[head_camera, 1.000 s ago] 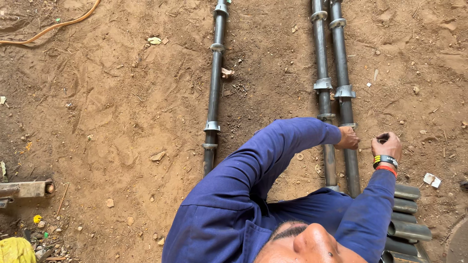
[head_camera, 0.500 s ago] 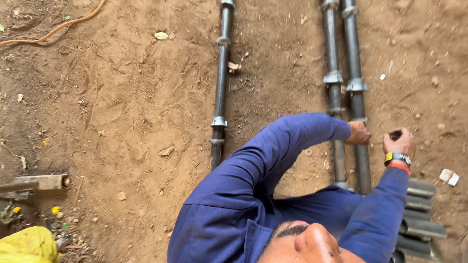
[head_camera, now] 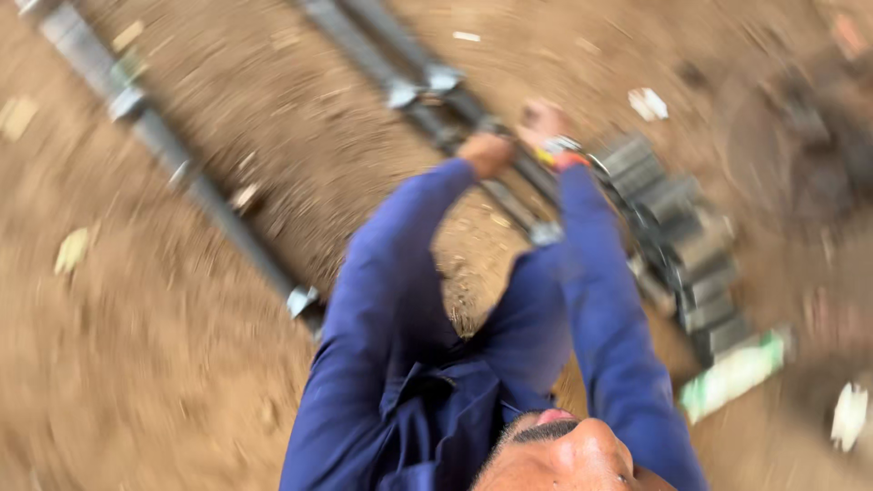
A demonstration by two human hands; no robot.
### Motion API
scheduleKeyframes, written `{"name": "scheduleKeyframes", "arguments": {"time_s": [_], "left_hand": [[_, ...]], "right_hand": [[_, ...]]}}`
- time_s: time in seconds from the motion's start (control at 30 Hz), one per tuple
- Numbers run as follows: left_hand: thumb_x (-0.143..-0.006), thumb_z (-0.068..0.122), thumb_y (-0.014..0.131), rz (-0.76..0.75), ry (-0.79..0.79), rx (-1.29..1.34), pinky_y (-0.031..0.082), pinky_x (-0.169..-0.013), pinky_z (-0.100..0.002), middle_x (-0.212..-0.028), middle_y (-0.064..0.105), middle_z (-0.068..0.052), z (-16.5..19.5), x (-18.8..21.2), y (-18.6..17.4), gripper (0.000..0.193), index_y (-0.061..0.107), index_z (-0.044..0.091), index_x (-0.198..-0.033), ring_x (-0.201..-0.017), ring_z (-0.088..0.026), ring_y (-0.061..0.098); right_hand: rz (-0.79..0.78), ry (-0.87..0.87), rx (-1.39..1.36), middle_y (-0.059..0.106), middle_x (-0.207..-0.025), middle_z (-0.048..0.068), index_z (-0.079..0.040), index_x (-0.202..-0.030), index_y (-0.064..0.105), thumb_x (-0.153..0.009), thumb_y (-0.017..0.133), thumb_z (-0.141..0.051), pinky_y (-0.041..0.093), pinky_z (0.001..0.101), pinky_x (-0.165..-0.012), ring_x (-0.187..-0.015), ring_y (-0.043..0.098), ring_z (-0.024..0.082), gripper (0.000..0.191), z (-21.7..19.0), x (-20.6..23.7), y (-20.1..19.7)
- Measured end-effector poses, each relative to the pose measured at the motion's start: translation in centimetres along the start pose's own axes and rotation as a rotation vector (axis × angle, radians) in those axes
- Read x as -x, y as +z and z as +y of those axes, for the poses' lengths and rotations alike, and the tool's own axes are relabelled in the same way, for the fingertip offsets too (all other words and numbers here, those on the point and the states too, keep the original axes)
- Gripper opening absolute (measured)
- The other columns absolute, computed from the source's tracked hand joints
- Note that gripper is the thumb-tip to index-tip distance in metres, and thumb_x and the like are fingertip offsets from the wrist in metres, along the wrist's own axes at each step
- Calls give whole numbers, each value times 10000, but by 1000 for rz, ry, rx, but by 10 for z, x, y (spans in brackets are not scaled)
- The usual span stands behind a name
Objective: The person sits on the ground and repeatedly places metal pipe sleeves onto two parallel pipes, sliding them into position by hand. The sleeves are taken from a nearby pile and fitted onto the pipes one at a time.
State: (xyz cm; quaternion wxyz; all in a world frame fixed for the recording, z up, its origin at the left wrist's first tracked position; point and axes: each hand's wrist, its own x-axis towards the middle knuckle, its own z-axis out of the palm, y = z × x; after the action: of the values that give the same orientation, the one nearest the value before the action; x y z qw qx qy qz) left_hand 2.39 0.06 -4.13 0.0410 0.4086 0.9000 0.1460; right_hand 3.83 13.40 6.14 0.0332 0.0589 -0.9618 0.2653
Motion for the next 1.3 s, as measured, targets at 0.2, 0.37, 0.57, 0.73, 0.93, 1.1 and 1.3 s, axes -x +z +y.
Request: {"name": "scheduleKeyframes", "arguments": {"time_s": [0.2, 0.37, 0.57, 0.73, 0.93, 1.1, 1.3], "left_hand": [[-835, 306, 772, -91, 257, -59, 555, -774, -472, -1141, 674, -113, 7, -10, 9, 402, 686, 136, -1189, -1003, -310, 685], [-789, 324, 817, -248, 275, -162, 566, -855, -441, -1264, 653, -114, 26, -19, 3, 566, 626, 190, -1304, -1074, -300, 674], [-969, 387, 746, -377, 24, -251, 620, -745, -392, -1127, 724, -124, 23, -25, -1, 481, 619, 145, -1365, -880, -247, 746], [-873, 237, 803, 63, -104, 49, 605, -760, -430, -1165, 694, -189, 19, -31, -12, 425, 679, 54, -1236, -908, -321, 723], [-884, 100, 762, 302, 24, 270, 520, -985, -454, -1081, 739, -176, 22, -31, -13, 226, 724, 13, -1089, -1074, -383, 668], [-875, 69, 712, 239, -96, 367, 525, -928, -446, -1071, 727, -201, 25, -35, -14, 196, 720, -3, -1057, -1039, -377, 676], [-861, 60, 701, 257, -22, 318, 529, -907, -478, -1069, 727, -215, 19, -34, -15, 204, 721, 18, -1060, -1026, -408, 671]], "right_hand": [[117, 20, 61, 690, -865, 174, -119, -817, 681, -654, 719, -205, 518, 549, -663, -853, 655, 438, 188, -3, 14, -47], [173, 113, 63, 641, -943, 107, -150, -931, 648, -730, 716, -211, 538, 497, -695, -859, 661, 348, 221, 1, 30, -66], [-119, 328, 89, 593, -942, 42, -166, -956, 603, -865, 668, -213, 538, 409, -677, -805, 630, 207, 121, 5, 26, -68], [-83, 305, 72, 604, -919, 29, -172, -922, 610, -919, 662, -252, 537, 406, -700, -806, 637, 202, 95, 8, 26, -65], [18, 208, 70, 643, -974, 48, -179, -922, 629, -815, 733, -213, 535, 456, -723, -904, 664, 270, 153, 11, 29, -62], [-28, 227, 51, 664, -1007, 47, -185, -950, 637, -779, 763, -209, 545, 453, -768, -947, 680, 277, 214, 10, 29, -67], [-22, 206, 46, 669, -994, 56, -182, -895, 646, -731, 833, -302, 554, 458, -761, -941, 683, 289, 277, 8, 32, -71]]}}
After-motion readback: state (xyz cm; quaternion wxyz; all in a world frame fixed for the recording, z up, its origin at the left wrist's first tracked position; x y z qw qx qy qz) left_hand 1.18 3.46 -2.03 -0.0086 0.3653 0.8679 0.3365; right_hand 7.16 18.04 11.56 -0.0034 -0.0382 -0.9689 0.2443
